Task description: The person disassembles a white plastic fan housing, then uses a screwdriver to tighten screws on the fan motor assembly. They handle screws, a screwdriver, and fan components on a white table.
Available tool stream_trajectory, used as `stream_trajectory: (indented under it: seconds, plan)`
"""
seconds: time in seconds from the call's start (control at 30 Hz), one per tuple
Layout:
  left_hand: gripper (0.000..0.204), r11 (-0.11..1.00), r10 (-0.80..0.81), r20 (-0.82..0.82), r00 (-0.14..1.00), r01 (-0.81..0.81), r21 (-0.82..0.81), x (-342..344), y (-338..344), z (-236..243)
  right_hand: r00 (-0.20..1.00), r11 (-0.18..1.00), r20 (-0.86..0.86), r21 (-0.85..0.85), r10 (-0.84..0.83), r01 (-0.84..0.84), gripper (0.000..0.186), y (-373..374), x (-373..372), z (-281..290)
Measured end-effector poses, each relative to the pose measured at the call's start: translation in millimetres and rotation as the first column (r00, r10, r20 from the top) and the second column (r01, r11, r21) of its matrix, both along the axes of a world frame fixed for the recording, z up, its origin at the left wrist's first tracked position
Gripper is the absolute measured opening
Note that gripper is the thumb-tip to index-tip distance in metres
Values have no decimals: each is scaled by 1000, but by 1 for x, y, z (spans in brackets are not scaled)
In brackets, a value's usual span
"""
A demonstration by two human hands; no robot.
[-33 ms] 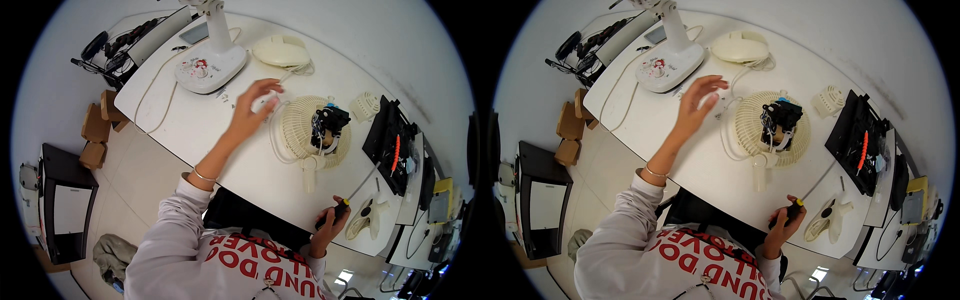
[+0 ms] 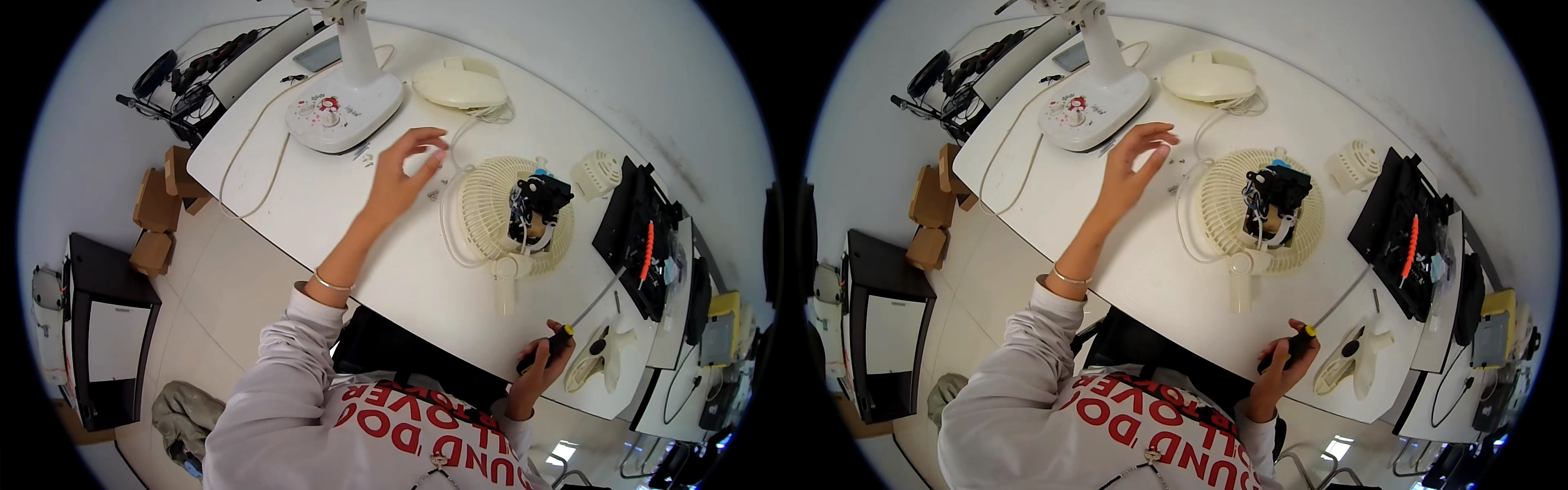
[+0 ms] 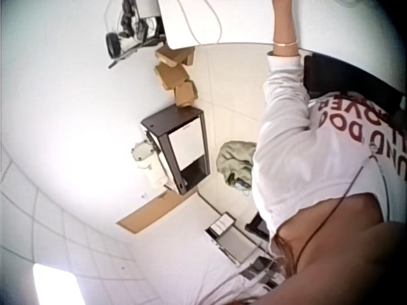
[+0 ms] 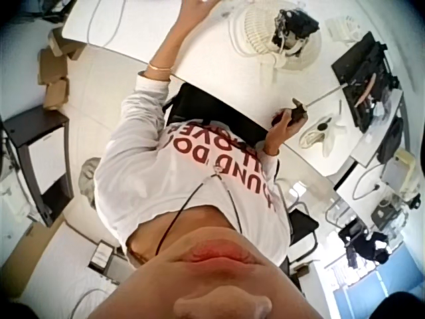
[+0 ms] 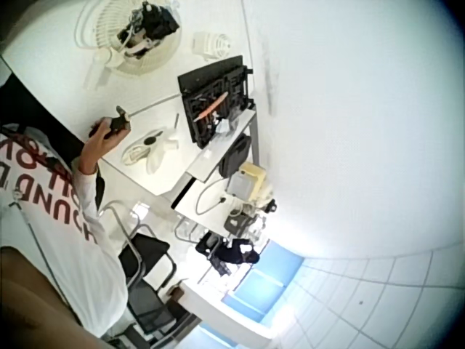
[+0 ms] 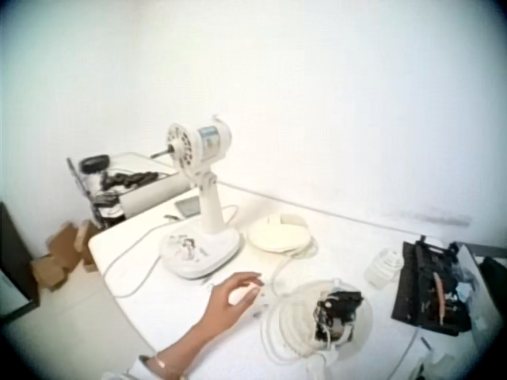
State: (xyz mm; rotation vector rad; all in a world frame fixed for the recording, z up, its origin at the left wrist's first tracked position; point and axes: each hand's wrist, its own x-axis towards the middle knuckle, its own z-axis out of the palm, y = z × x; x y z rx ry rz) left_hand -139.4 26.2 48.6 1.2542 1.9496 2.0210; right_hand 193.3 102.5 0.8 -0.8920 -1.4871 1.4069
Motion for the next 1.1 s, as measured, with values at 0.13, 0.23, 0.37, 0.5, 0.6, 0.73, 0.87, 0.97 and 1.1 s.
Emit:
stream_trajectory:
  seconds: [0.13,0.23,0.37,0.5,0.6,0.73,0.87,0.97,1.1]
  plan:
    - [20,914,328,-170,929,-358,-192,-40,-26,-34,997,998,-34,-10,-66,65,31,3,-5,-2]
    - [16,800,559,-100,823,-568,-193,-57,-49,-38,999,999,-16,11,-45,45,32,4,-5,-2]
    - [14,744,598,-83,797,-591,-312,-61,-63,-43,1000,1000,20,3,-5,5,33,7,-4,-4]
    - [13,617,644,-79,761,-578,-534,-49,-60,-33,1000,1000,25,-16,-1,1,33,10,-7,-3]
    - [14,677,587,-83,805,-544,-495,-51,-61,-37,1000,1000,18,-17,-2,2,33,11,-8,-3]
    - [17,658,498,-79,863,-436,-614,-52,-61,-41,1000,1000,-1,-22,-12,12,33,11,-9,-1]
    - [20,610,533,-120,838,-478,-632,-47,-58,-39,1000,999,16,-37,-4,4,33,12,-8,-1]
    - [21,600,528,-149,836,-492,-631,-47,-58,-41,1000,999,17,-33,-7,7,34,11,-9,-2]
    - [25,583,520,-218,826,-530,-617,-47,-57,-44,1000,999,24,-32,1,-1,34,11,-8,-3]
